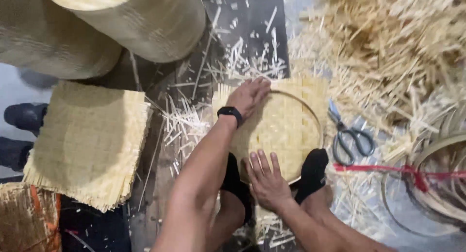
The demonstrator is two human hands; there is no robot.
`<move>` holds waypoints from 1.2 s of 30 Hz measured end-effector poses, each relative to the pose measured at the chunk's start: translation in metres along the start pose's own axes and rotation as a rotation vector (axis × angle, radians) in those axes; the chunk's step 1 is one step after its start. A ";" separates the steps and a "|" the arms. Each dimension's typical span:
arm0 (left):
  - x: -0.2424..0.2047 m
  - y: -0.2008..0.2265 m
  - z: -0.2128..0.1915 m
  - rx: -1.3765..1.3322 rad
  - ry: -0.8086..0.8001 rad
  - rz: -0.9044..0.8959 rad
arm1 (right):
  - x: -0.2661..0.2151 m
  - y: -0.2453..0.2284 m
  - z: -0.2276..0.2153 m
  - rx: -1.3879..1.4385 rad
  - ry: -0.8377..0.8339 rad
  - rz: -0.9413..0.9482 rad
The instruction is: Assembling and trimming a circular bamboo steamer lid or base using a wooden mold and scissors.
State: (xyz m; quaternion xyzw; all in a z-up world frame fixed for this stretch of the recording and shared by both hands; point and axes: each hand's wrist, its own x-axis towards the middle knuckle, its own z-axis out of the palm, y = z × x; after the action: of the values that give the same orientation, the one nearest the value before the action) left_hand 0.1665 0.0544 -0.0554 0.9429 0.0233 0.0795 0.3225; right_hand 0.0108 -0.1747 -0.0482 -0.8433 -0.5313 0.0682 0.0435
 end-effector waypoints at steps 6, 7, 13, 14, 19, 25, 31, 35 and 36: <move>-0.005 0.009 -0.001 -0.220 -0.234 -0.404 | -0.005 0.003 -0.004 0.144 0.129 0.048; 0.009 -0.003 0.001 -0.206 -0.207 -0.380 | 0.009 0.026 0.013 0.123 0.161 0.040; -0.001 -0.010 0.009 -0.138 -0.028 0.005 | 0.114 0.134 -0.105 0.076 0.229 0.203; 0.009 -0.002 -0.005 -0.113 -0.089 -0.059 | 0.124 0.157 -0.099 0.118 0.308 0.213; 0.031 0.001 -0.007 -0.234 -0.368 -0.450 | 0.146 0.197 -0.080 0.635 -0.045 0.524; 0.045 -0.051 0.046 -0.486 -0.300 -0.403 | 0.119 0.193 -0.081 0.657 0.359 0.460; 0.035 -0.037 0.028 -0.434 -0.434 -0.626 | 0.080 0.187 -0.030 0.437 0.229 0.988; 0.028 -0.045 0.044 -0.475 -0.391 -0.647 | 0.073 0.208 0.004 0.702 0.052 1.093; 0.030 -0.046 0.045 -0.507 -0.353 -0.650 | 0.073 0.214 0.008 0.741 0.055 1.080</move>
State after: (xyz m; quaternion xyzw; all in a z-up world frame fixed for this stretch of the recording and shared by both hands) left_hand 0.2035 0.0659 -0.1147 0.7769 0.2427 -0.1847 0.5508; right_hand 0.2309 -0.2013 -0.0924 -0.9221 0.0268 0.2375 0.3044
